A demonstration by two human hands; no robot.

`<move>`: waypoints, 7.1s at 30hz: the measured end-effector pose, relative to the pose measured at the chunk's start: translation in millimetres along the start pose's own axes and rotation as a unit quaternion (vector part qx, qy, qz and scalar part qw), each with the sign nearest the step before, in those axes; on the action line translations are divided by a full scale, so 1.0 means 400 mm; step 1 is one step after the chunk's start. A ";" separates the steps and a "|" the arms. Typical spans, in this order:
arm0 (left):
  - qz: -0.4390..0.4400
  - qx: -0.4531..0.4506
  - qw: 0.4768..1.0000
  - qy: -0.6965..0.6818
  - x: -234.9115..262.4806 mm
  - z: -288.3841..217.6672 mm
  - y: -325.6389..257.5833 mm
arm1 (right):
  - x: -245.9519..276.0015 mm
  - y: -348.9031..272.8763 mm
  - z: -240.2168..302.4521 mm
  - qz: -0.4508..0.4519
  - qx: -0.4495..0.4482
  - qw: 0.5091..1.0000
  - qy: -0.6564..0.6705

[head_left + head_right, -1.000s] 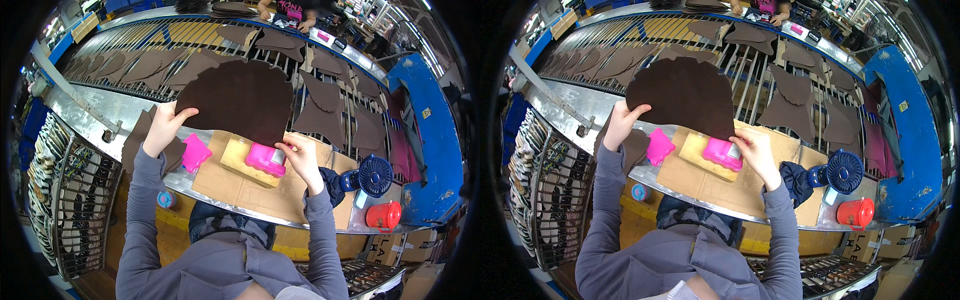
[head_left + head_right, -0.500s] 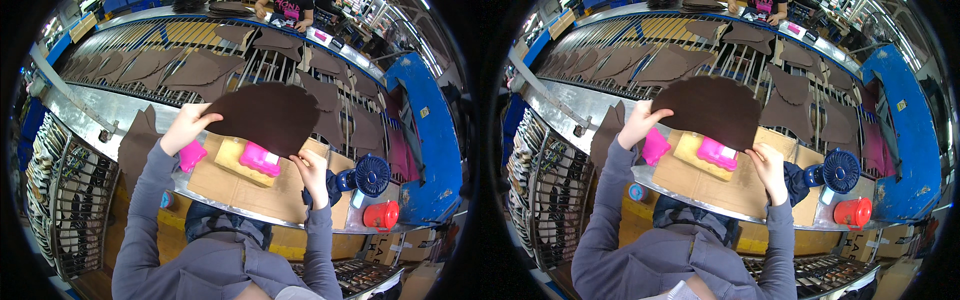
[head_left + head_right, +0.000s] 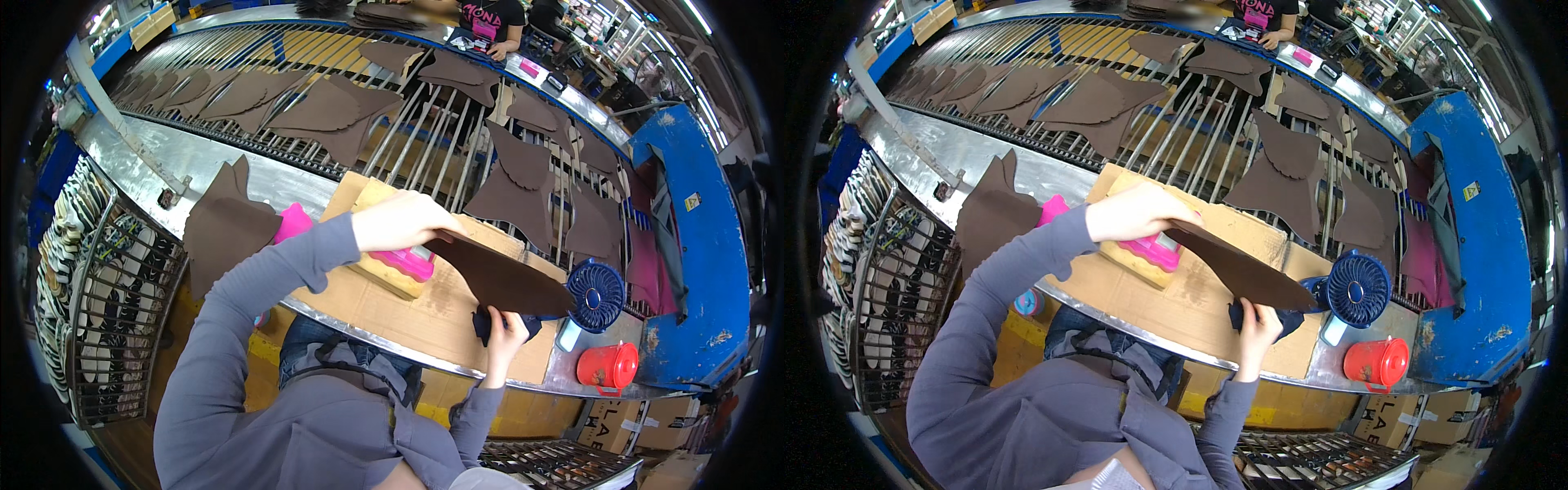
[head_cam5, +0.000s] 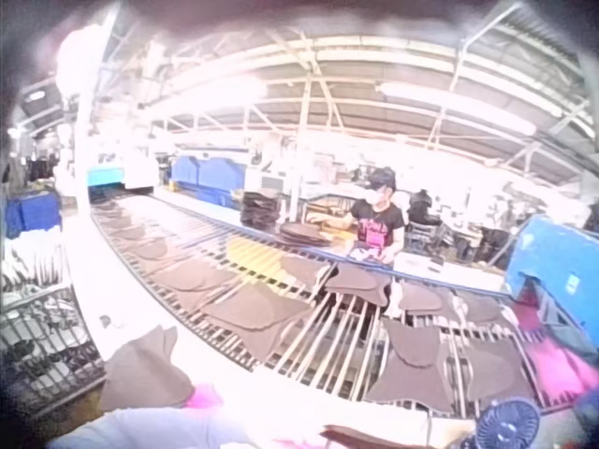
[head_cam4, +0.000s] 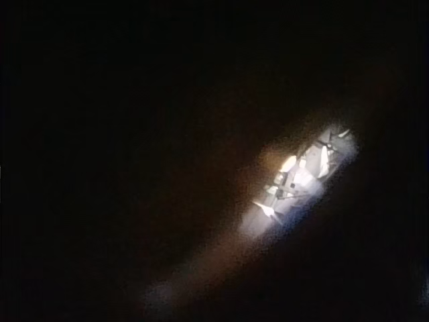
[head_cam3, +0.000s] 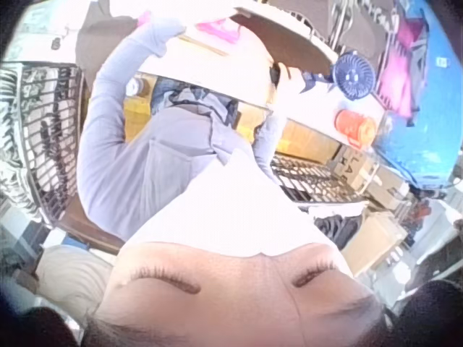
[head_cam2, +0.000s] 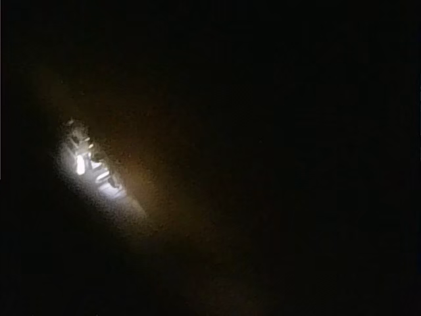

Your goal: The person repeatedly picks up brown material pieces from a conveyor belt, briefly inspects them, and places them on a nearby table. The person handles the pieces one at a time throughout the clip.

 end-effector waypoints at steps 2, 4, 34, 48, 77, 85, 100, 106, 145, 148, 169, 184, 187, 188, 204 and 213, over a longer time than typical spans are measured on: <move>0.020 -0.025 0.999 -0.036 -0.039 -0.014 0.027 | 0.060 -0.013 -0.014 -0.012 -0.007 1.000 -0.028; 0.049 -0.051 0.994 -0.078 -0.069 -0.043 0.063 | 0.142 -0.017 -0.033 -0.051 0.035 0.995 -0.078; -0.411 0.391 0.785 -0.249 0.257 0.423 -0.577 | -0.444 0.645 -0.395 -0.196 -0.319 0.715 0.591; -0.467 0.500 0.679 -0.268 0.166 0.473 -0.702 | -0.407 0.592 -0.559 -0.230 -0.385 0.754 0.481; -0.481 0.686 0.546 -0.014 0.157 0.801 -1.073 | -0.041 0.416 -0.048 -0.040 -0.155 0.948 0.276; -0.274 0.776 0.561 0.085 0.251 0.650 -0.905 | -0.035 0.312 0.034 -0.011 -0.129 0.977 0.167; -0.440 0.747 0.498 -0.008 -0.103 0.373 -1.108 | -0.108 0.275 0.132 0.073 -0.031 0.989 0.126; -0.451 0.662 0.571 -0.180 -0.012 0.294 -1.071 | -0.142 0.252 0.205 0.091 0.001 0.975 0.200; -0.245 0.168 0.931 -0.212 0.307 0.228 -0.333 | -0.219 0.347 0.362 0.250 0.294 0.911 0.143; -0.244 0.165 0.933 -0.208 0.297 0.242 -0.336 | -0.218 0.341 0.354 0.257 0.291 0.912 0.134; -0.052 0.085 0.986 -0.137 0.094 0.166 -0.112 | -0.087 0.097 0.104 0.069 0.268 0.961 -0.021; 0.082 -0.078 0.990 -0.089 -0.068 -0.017 0.086 | 0.272 0.091 0.049 -0.004 0.248 0.944 -0.216; 0.123 -0.068 0.977 -0.158 -0.048 -0.062 0.128 | 0.368 0.187 0.131 -0.020 0.278 0.929 -0.244; 0.124 -0.056 0.968 -0.213 -0.035 -0.077 0.138 | 0.378 0.223 0.158 -0.023 0.314 0.918 -0.242; -0.061 0.261 0.631 -0.728 -0.039 0.528 0.355 | 0.228 0.248 0.117 -0.017 0.178 0.955 -0.238; -0.060 0.306 0.552 -0.773 -0.262 0.637 0.460 | 0.232 0.161 0.037 -0.008 -0.001 0.965 -0.263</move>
Point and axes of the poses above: each hand's wrist, its own y-axis towards the middle knuckle, its own x-axis out of the back of the hand, z = x × y, the point moved 1 cm from there along y, towards the middle knuckle, and after that the axes turned 9 degrees about x, right-handed, at the moved point
